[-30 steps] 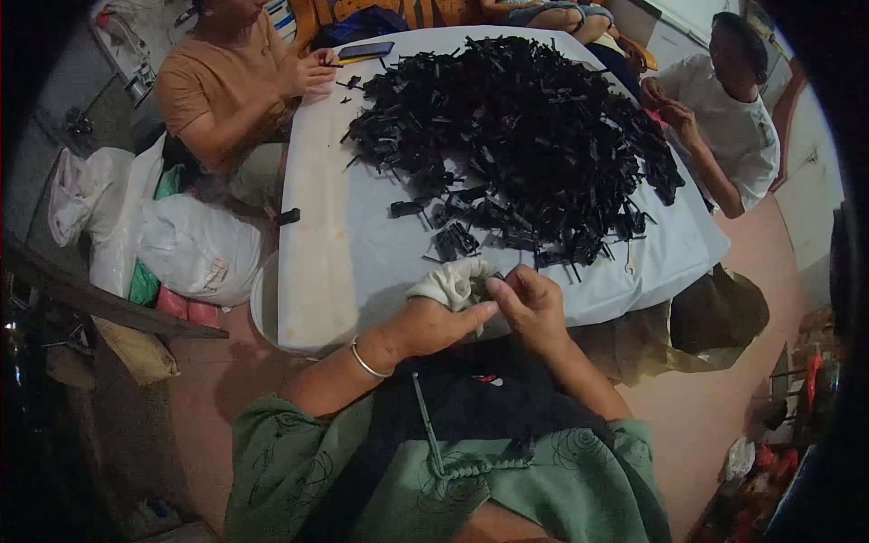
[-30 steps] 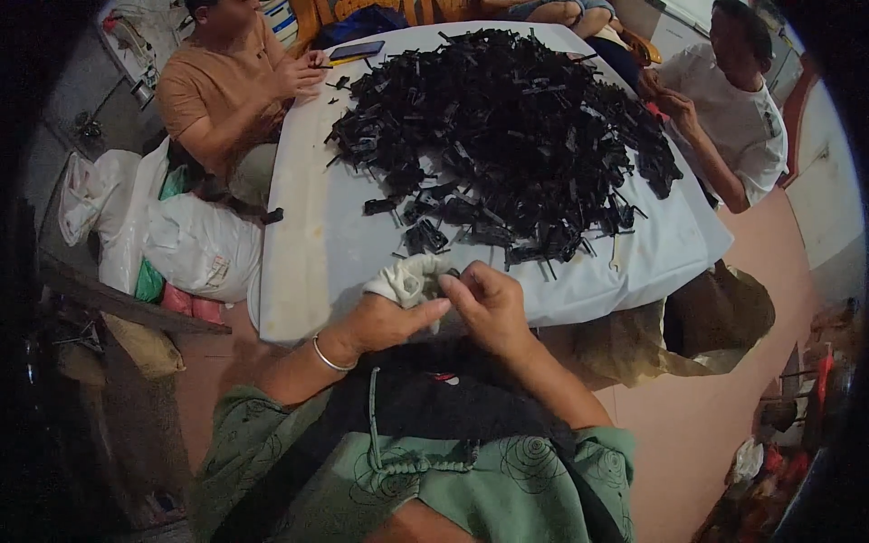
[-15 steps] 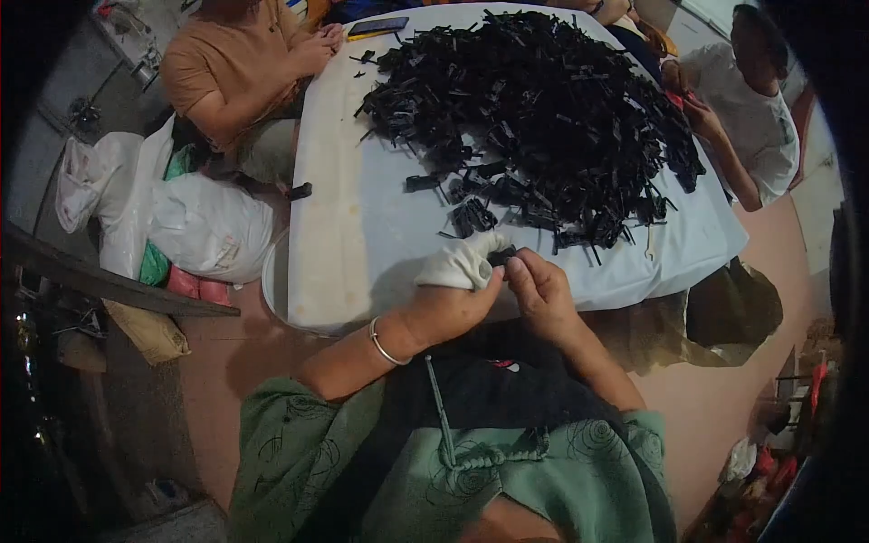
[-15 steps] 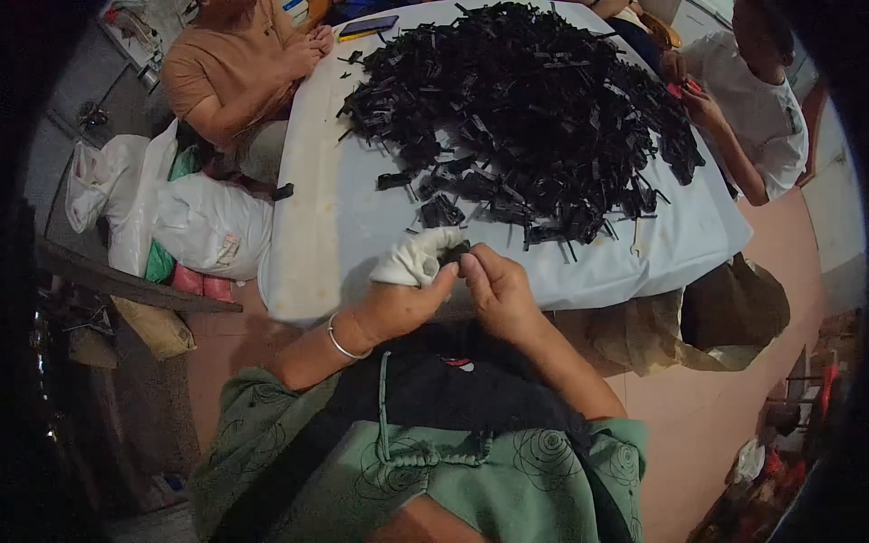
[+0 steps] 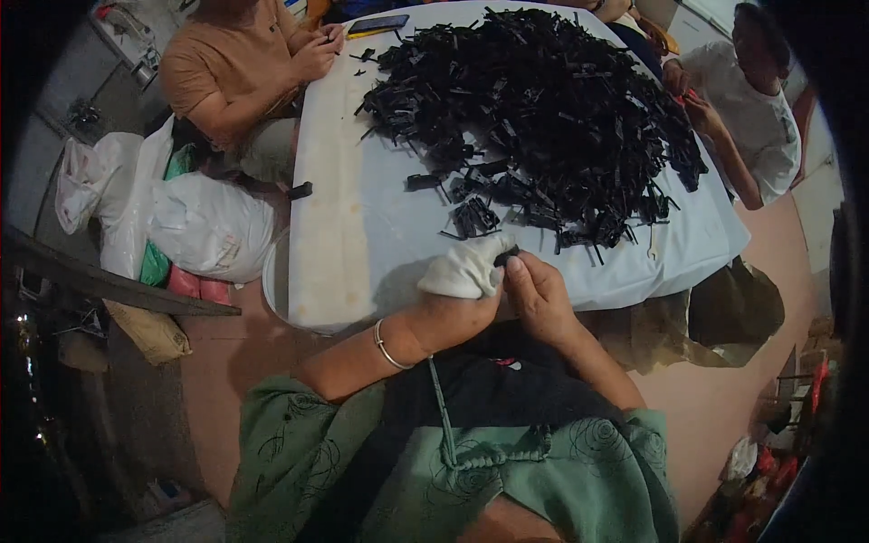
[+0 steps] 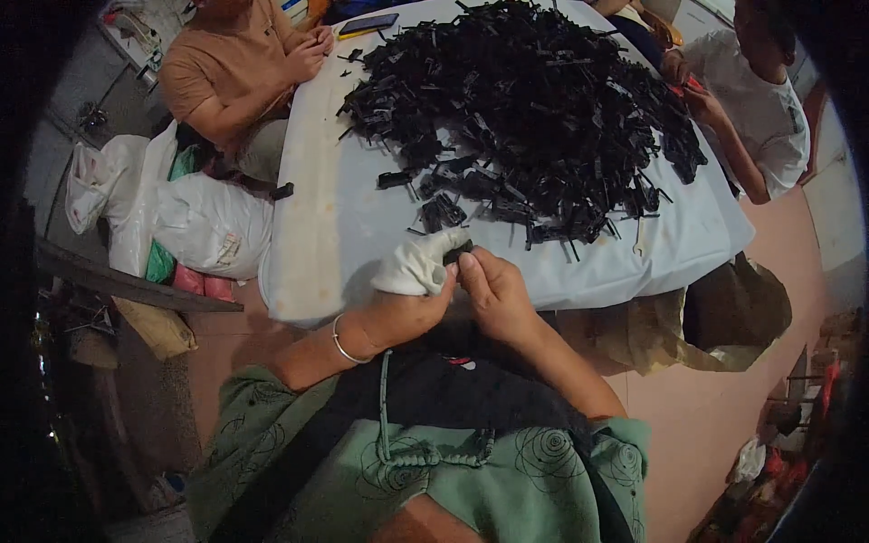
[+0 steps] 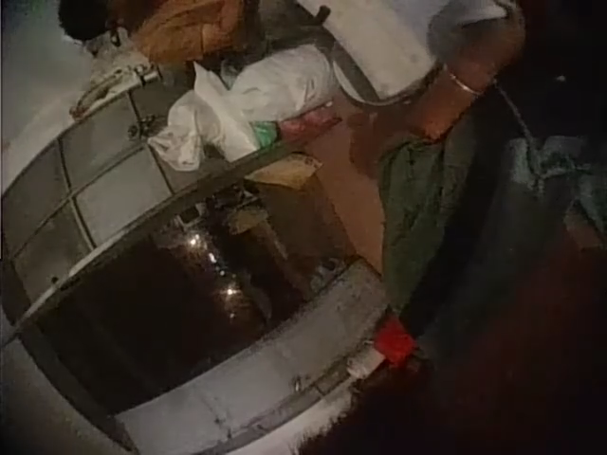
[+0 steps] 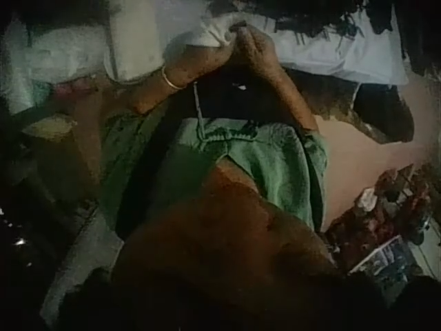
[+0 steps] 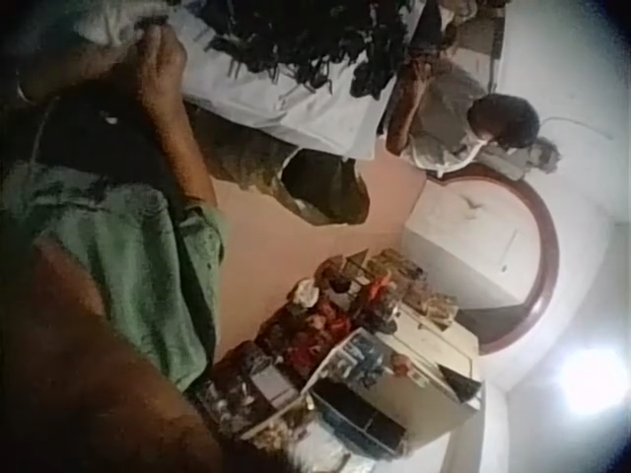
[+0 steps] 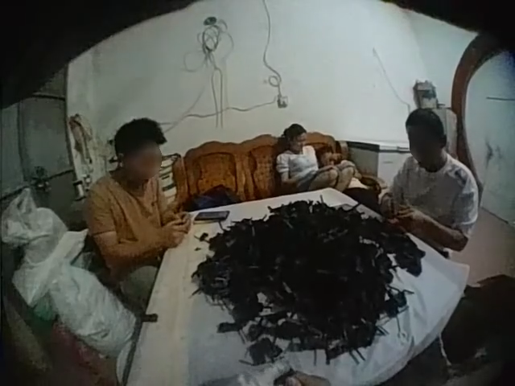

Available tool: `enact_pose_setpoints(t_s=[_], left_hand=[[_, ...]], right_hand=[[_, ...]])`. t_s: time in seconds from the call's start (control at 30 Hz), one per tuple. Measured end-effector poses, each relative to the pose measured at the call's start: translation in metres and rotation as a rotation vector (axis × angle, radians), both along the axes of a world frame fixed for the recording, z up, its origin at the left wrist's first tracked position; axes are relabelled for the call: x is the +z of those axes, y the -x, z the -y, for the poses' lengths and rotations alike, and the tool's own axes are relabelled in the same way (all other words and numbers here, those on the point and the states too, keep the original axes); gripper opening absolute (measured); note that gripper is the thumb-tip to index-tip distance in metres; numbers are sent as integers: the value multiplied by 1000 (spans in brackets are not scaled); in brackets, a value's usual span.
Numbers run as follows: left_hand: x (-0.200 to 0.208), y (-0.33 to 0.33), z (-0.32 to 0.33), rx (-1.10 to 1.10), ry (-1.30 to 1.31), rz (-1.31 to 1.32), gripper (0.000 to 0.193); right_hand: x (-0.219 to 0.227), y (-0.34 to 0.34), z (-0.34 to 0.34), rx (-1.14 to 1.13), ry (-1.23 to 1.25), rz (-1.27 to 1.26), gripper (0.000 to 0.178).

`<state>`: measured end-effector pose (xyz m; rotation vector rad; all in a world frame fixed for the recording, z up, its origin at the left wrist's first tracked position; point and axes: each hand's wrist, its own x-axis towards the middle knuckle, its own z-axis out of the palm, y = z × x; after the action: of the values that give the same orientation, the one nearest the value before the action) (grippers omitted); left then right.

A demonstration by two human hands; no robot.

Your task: Sorting and inspecting small black plastic components while sitting at a table.

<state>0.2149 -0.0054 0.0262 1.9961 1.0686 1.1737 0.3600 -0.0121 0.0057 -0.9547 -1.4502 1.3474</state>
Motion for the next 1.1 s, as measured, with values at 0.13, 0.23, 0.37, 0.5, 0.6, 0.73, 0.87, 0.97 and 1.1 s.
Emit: enact_pose_setpoints(t_s=[0.13, 0.23, 0.37, 0.5, 0.6, 0.73, 0.87, 0.97, 1.1], left_hand=[[15, -3, 1, 9, -95, -138, 29], [3, -2, -1, -21, -103, -24, 31], [3, 6, -7, -72, 499, 411, 32], [2, 15, -11, -104, 591, 527, 36], [-2, 16, -11, -53, 379, 227, 38], [9, 18, -4, -254, 497, 229, 34], [16, 20, -1, -299, 518, 187, 36], [12, 21, -1, -324, 615, 199, 36], [11, 22, 0, -305, 630, 135, 35]], right_hand=[[-1, 1, -2, -75, 42, 40, 29], [6, -7, -4, -42, 21, 83, 26], [17, -17, -10, -85, -148, 331, 15], [10, -25, -11, 54, -278, 394, 13], [18, -25, -12, 41, -330, 352, 12], [13, -19, -11, 20, -297, 231, 10], [14, -14, -9, 50, 36, 102, 19], [13, -12, -5, 37, 78, 88, 23], [13, -13, -5, 74, 37, 187, 27]])
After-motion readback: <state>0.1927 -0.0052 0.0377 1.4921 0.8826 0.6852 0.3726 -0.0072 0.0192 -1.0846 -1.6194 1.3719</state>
